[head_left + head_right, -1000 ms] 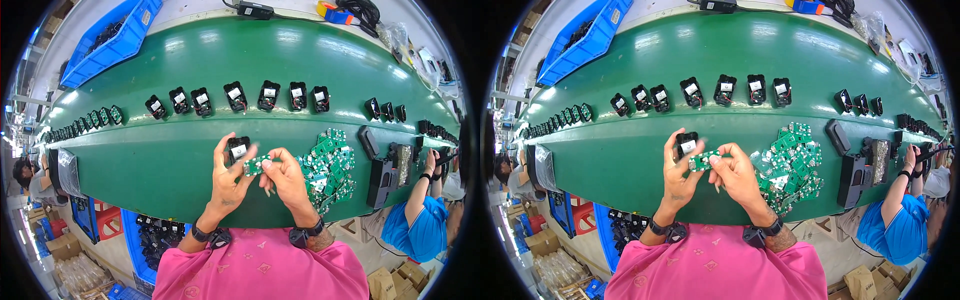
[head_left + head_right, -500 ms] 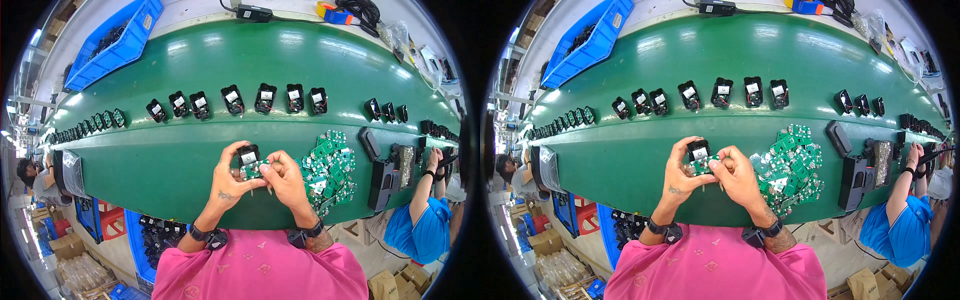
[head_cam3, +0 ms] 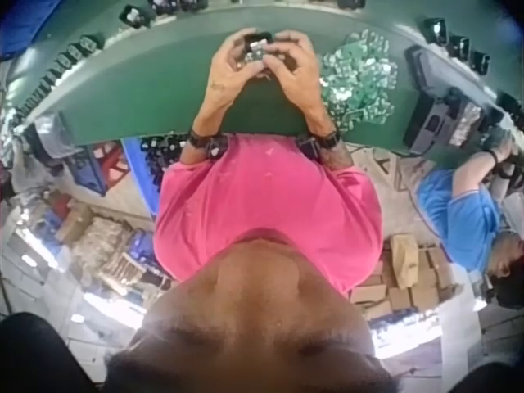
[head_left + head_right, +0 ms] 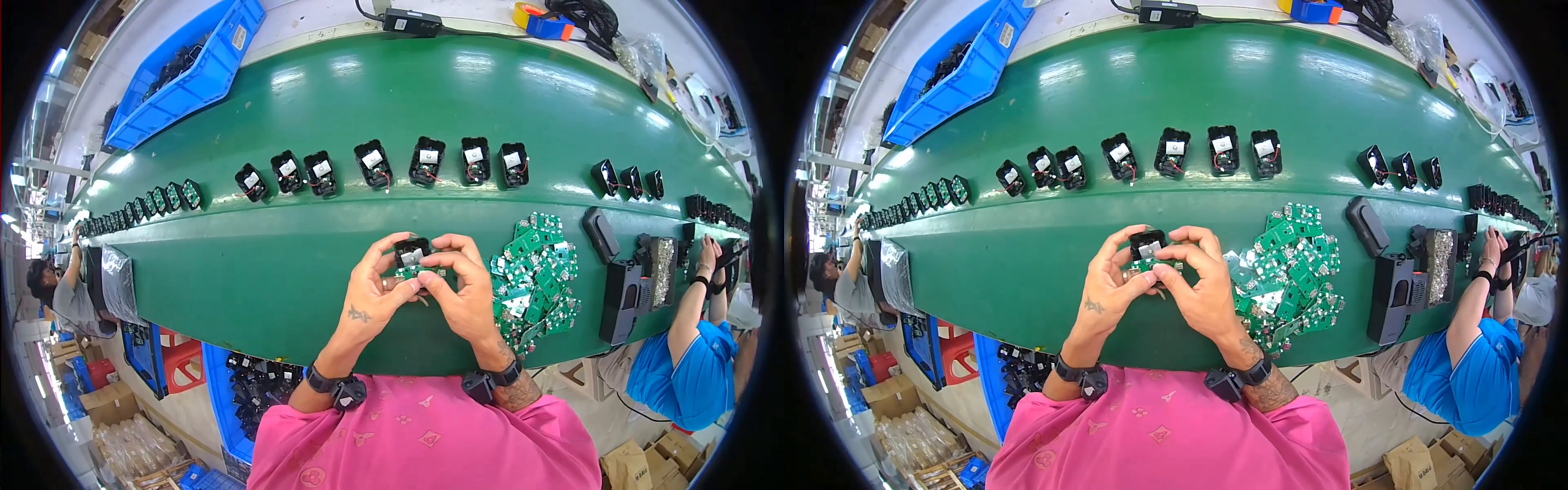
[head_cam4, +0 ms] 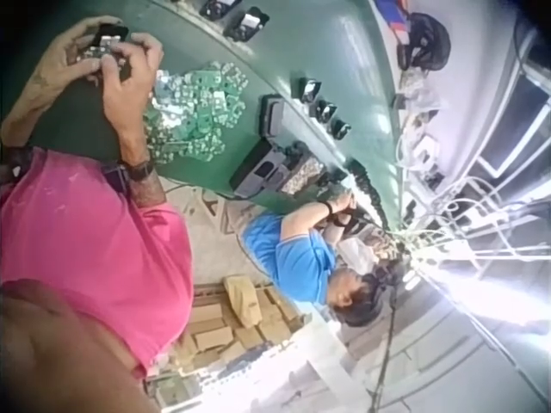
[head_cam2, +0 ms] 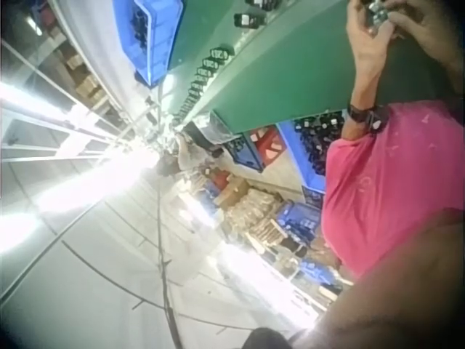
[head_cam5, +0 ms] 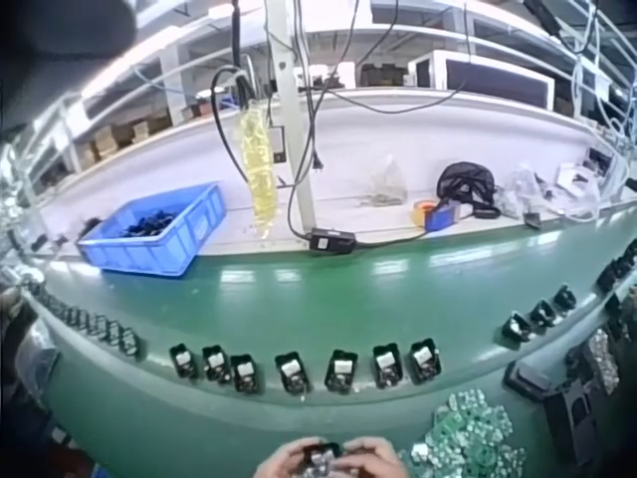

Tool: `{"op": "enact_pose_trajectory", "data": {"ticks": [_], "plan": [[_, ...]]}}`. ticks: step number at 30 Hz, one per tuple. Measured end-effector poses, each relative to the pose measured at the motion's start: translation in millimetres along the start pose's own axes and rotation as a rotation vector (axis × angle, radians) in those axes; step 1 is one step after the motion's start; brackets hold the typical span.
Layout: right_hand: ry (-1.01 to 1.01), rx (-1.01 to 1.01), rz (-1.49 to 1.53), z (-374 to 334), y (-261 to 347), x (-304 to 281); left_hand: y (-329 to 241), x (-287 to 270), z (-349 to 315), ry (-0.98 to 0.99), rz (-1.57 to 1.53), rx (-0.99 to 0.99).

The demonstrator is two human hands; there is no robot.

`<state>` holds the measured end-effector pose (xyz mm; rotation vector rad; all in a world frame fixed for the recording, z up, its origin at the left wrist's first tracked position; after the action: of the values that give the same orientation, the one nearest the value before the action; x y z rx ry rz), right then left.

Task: The person picks up a circuit board and a black plastic housing, fits the board into the housing by hand, and then places the assembled unit onto the conveyor belt.

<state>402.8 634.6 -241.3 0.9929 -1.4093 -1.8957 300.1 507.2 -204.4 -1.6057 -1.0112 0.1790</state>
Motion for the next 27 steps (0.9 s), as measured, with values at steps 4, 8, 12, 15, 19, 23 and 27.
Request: {"op": "enact_pose_trajectory", "data": {"ticks": [4, 8, 12, 15, 19, 23, 27], "plan": [[-0.179, 0.150, 0.163, 3.8, 13.7, 0.7, 0.3, -0.2, -0.7, -0.050, -0.045, 0.068], [0.030, 0.225, 0.193, 6.3, 6.2, 7.5, -0.7, -4.5, -4.9, -0.073, -0.008, 0.104], [-0.025, 0.161, -0.086, 8.6, 15.5, 4.8, 3.5, -9.8, -6.5, -0.029, 0.100, 0.107], [-0.167, 0.014, -0.305, 3.8, 15.0, 3.8, 13.3, -5.7, -4.2, 0.005, -0.024, 0.031], [-0.202, -0.064, -0.441, 1.5, 18.0, 10.8, 11.7, -5.5, -6.7, -0.044, 0.101, 0.099], [-0.188, -0.207, -0.607, 3.7, 23.1, 19.0, 10.2, -7.3, -10.3, -0.137, 0.408, 0.211], [-0.203, -0.388, -0.641, -0.8, 24.4, 25.7, 19.3, -8.7, -3.0, -0.116, 0.361, 0.228]]}}
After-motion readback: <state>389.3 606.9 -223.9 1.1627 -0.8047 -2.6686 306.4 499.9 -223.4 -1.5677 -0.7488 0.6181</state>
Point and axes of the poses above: each hand's wrist, its own z-axis towards the middle knuckle, its own x-axis out of the palm, y = z × x, the point moved 1 cm from there along z, towards the middle knuckle, and after that the axes turned 9 degrees about -z, right-handed, at the moved point
